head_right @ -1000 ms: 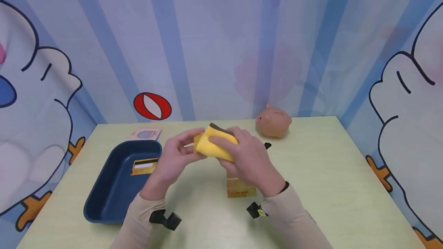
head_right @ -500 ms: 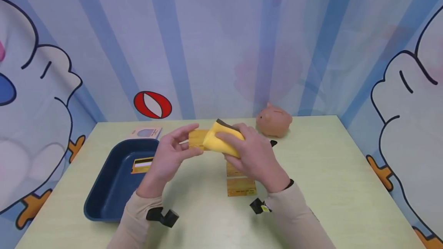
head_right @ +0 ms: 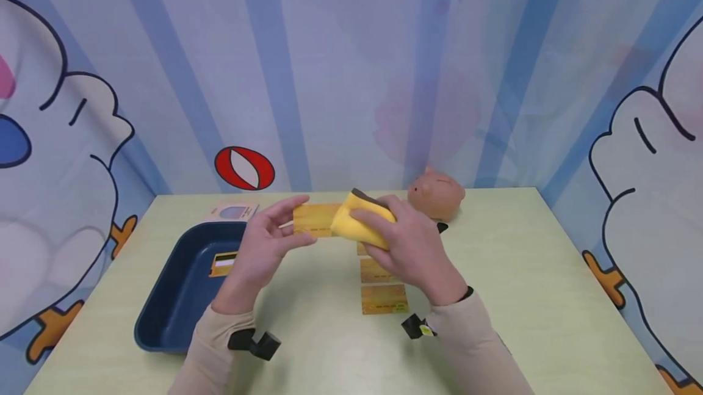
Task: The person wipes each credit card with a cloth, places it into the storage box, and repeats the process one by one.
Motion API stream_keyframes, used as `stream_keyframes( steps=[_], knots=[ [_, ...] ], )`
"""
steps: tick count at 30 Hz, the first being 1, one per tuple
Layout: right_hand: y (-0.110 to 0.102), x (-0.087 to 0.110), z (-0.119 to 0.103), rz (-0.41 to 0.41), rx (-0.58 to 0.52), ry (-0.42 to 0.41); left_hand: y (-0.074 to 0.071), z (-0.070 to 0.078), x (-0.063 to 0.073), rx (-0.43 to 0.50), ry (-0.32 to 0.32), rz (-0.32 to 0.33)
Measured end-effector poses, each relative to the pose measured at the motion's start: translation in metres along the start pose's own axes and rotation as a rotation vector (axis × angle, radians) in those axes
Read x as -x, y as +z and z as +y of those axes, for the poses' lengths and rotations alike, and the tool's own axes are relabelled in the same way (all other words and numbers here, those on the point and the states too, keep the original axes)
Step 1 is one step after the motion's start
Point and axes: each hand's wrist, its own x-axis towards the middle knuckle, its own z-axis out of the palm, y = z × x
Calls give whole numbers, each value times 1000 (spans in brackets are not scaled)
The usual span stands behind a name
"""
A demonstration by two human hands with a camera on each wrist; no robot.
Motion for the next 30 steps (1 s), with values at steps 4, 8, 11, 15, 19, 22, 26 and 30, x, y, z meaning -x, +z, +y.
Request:
stream_keyframes(
  steps=[4,8,11,15,19,22,26,30],
  knots=[
    [-2,1,2,-5,3,11,0,1,0,9,-14,13],
    [-3,2,2,-7,-6,13,0,2,0,17,-29,15],
    [-3,1,2,-4,-7,11,-1,1,0,19,-35,18],
    [-3,1,2,-2,-12,11,-1,0,0,9,-43,34],
    [-5,1,2,-4,-35,21,-2,-1,-1,-6,-53,42],
    [-6,1,2,-2,-65,38,-2,-2,-2,-14,-61,31],
    [-7,1,3,6,-100,56,-2,-5,-2,-5,-59,12],
    [-8,1,4,12,-115,66,-1,-8,-3,10,-61,9]
  ],
)
